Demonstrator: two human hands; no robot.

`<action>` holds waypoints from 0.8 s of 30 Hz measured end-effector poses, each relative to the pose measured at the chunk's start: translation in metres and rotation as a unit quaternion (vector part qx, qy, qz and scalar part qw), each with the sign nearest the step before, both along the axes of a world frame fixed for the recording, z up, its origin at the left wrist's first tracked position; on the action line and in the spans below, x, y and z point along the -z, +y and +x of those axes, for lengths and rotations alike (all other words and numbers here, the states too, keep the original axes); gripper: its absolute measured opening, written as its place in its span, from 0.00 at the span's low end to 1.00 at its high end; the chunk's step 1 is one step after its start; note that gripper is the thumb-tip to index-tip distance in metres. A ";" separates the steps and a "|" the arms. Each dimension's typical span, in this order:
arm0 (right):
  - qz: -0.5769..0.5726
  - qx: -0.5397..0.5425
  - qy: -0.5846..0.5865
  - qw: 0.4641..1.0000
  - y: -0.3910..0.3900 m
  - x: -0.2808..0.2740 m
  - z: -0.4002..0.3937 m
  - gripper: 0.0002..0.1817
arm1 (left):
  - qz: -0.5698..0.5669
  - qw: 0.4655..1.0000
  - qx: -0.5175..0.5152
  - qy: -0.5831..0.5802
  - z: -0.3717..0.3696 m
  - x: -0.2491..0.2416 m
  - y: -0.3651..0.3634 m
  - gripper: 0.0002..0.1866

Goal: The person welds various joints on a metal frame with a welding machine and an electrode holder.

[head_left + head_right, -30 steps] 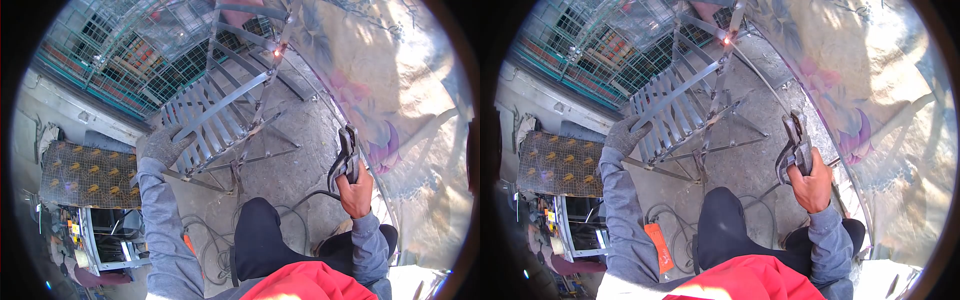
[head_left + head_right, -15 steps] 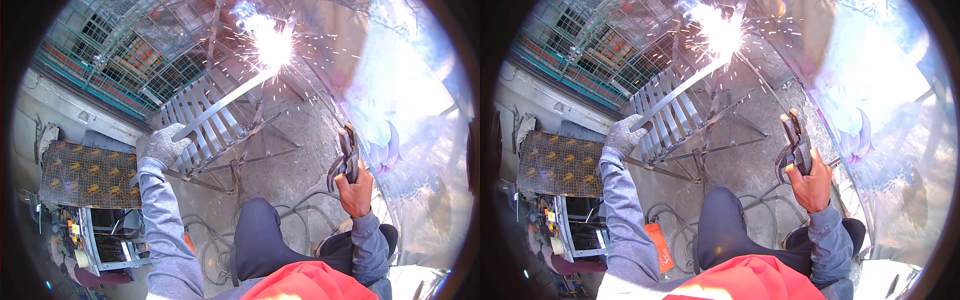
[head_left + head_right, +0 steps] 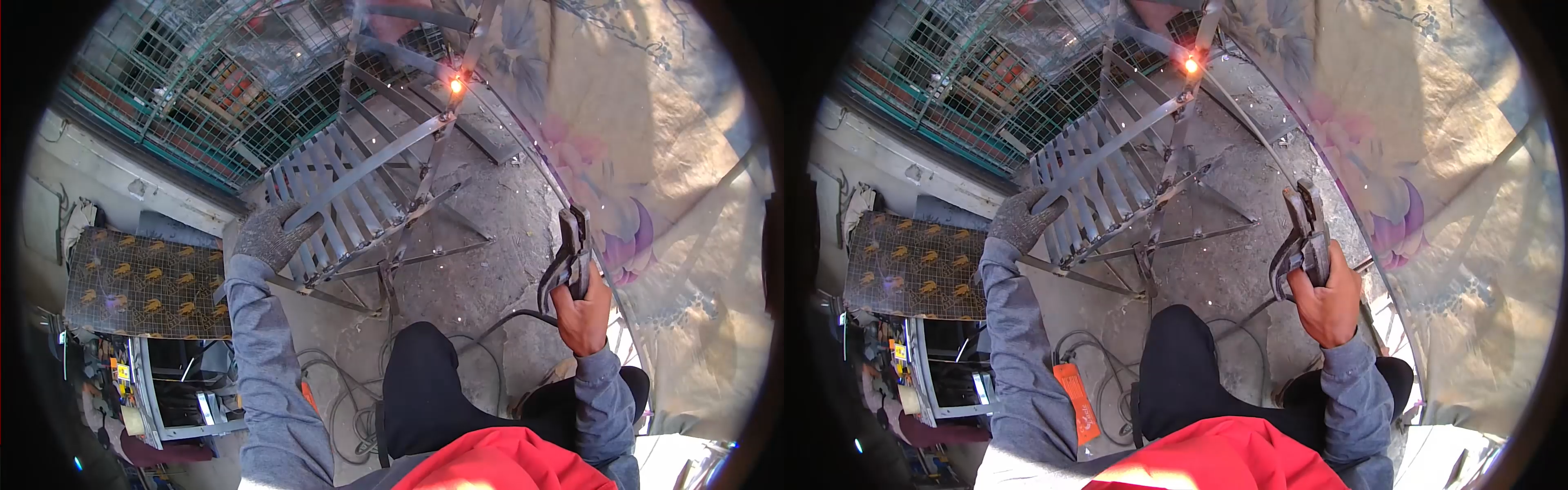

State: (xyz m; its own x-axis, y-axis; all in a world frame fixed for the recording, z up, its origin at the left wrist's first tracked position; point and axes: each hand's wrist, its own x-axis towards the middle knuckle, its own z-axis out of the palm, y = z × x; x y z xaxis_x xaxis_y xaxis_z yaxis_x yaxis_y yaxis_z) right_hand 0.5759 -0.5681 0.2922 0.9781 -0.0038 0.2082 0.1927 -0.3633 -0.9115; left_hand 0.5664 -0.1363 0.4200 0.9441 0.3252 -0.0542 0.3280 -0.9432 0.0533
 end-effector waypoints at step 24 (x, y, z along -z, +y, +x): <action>-0.012 0.004 0.017 1.000 0.002 0.000 0.002 0.13 | -0.004 1.000 0.016 -0.005 0.000 0.002 0.004 0.28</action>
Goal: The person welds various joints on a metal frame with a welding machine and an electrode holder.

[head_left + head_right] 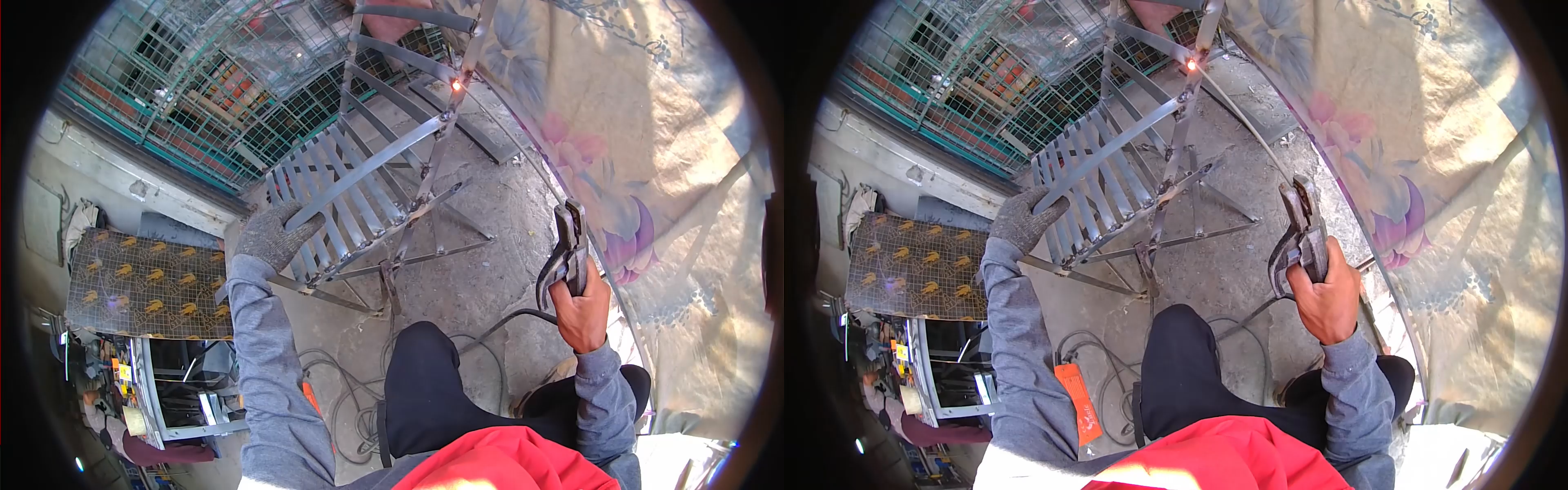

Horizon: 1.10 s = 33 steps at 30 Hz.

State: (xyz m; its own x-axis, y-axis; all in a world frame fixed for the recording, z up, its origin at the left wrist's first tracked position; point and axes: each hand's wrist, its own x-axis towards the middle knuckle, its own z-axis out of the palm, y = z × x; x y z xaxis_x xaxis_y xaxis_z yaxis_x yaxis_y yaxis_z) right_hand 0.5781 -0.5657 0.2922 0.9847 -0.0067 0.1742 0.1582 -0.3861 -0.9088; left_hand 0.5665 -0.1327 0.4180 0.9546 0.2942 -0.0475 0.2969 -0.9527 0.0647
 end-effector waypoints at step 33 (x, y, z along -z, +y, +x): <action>0.008 0.006 -0.008 1.000 0.003 -0.001 0.001 0.13 | 0.004 1.000 0.018 -0.017 0.000 0.002 0.003 0.28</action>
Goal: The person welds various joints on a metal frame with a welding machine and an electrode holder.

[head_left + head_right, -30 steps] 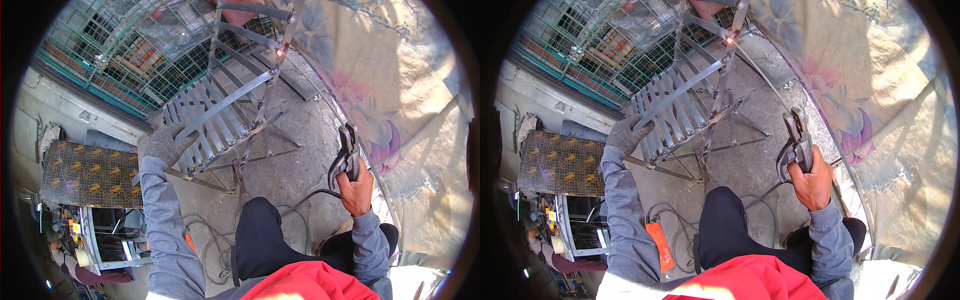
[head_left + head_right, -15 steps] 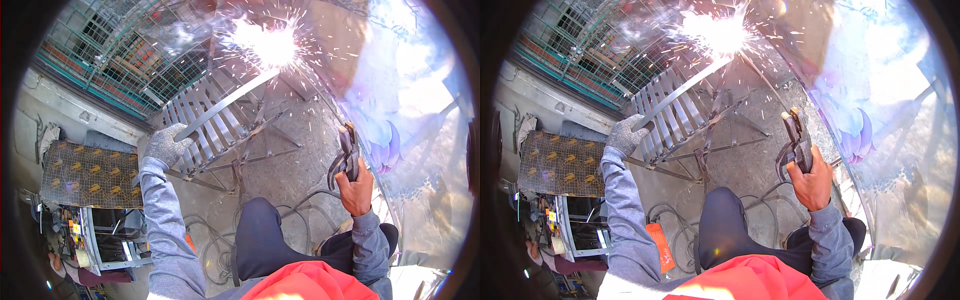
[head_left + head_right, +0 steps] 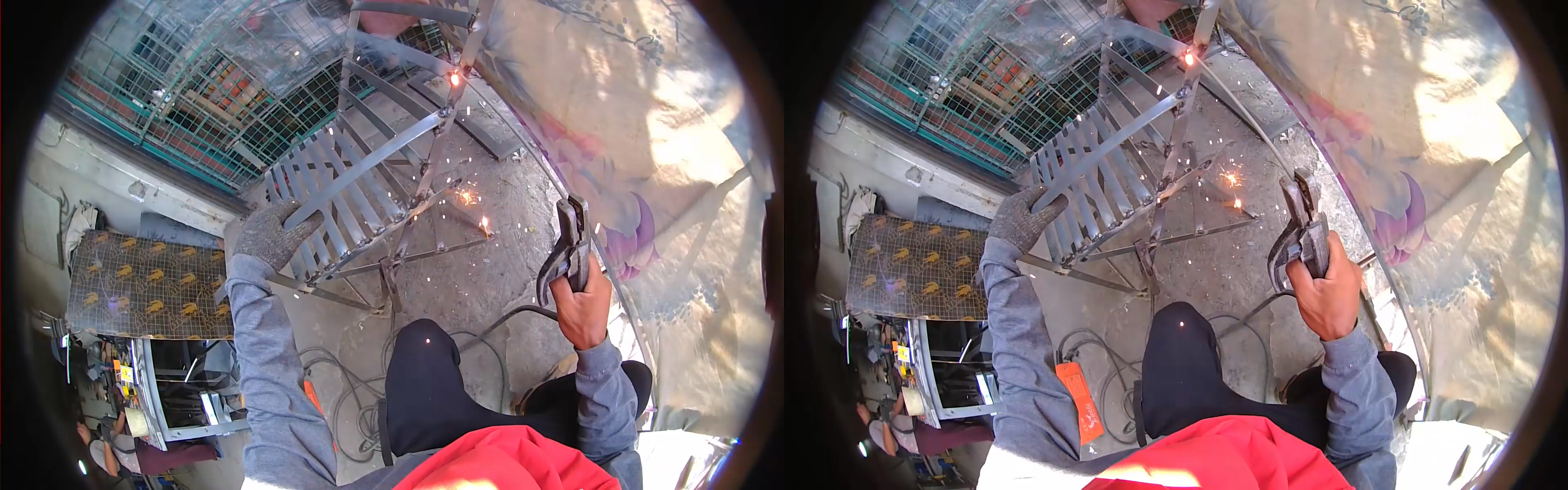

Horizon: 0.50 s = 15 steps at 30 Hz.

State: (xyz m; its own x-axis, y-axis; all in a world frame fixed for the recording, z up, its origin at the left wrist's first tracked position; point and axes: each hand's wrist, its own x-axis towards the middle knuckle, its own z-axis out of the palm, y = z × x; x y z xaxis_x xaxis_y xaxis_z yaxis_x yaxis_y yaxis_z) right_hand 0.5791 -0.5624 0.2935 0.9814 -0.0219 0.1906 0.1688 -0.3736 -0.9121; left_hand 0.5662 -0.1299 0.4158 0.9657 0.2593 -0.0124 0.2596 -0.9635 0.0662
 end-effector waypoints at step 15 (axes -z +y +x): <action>-0.015 0.001 0.003 1.000 0.001 0.001 0.003 0.12 | -0.007 1.000 -0.001 0.002 -0.001 -0.002 -0.003 0.28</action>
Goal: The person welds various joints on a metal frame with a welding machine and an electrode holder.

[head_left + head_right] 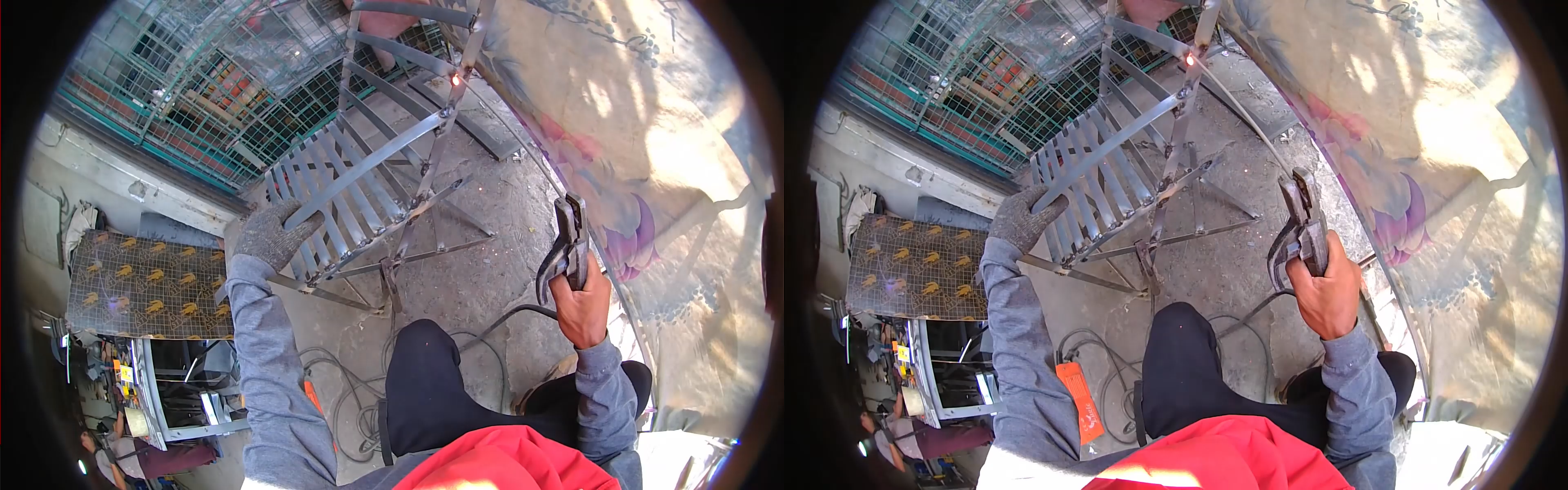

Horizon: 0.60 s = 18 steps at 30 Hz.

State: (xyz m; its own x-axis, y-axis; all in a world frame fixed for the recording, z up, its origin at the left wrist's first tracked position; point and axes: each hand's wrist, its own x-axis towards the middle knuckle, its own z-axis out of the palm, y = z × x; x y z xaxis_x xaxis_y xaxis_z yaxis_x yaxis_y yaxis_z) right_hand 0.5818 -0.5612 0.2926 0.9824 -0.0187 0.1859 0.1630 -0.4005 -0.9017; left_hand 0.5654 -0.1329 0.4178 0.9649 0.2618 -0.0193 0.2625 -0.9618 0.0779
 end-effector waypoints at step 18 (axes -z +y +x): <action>0.066 -0.010 -0.023 0.998 0.001 0.007 -0.002 0.15 | 0.010 1.000 -0.003 0.006 0.001 0.000 0.001 0.29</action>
State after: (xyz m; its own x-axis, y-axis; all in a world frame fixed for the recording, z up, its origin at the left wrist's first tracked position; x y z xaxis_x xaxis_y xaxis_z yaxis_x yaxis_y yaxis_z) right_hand 0.5796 -0.5603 0.2861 0.9735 -0.0272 0.2271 0.2111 -0.2761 -0.9377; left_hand 0.5667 -0.1315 0.4178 0.9632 0.2675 -0.0262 0.2686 -0.9617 0.0549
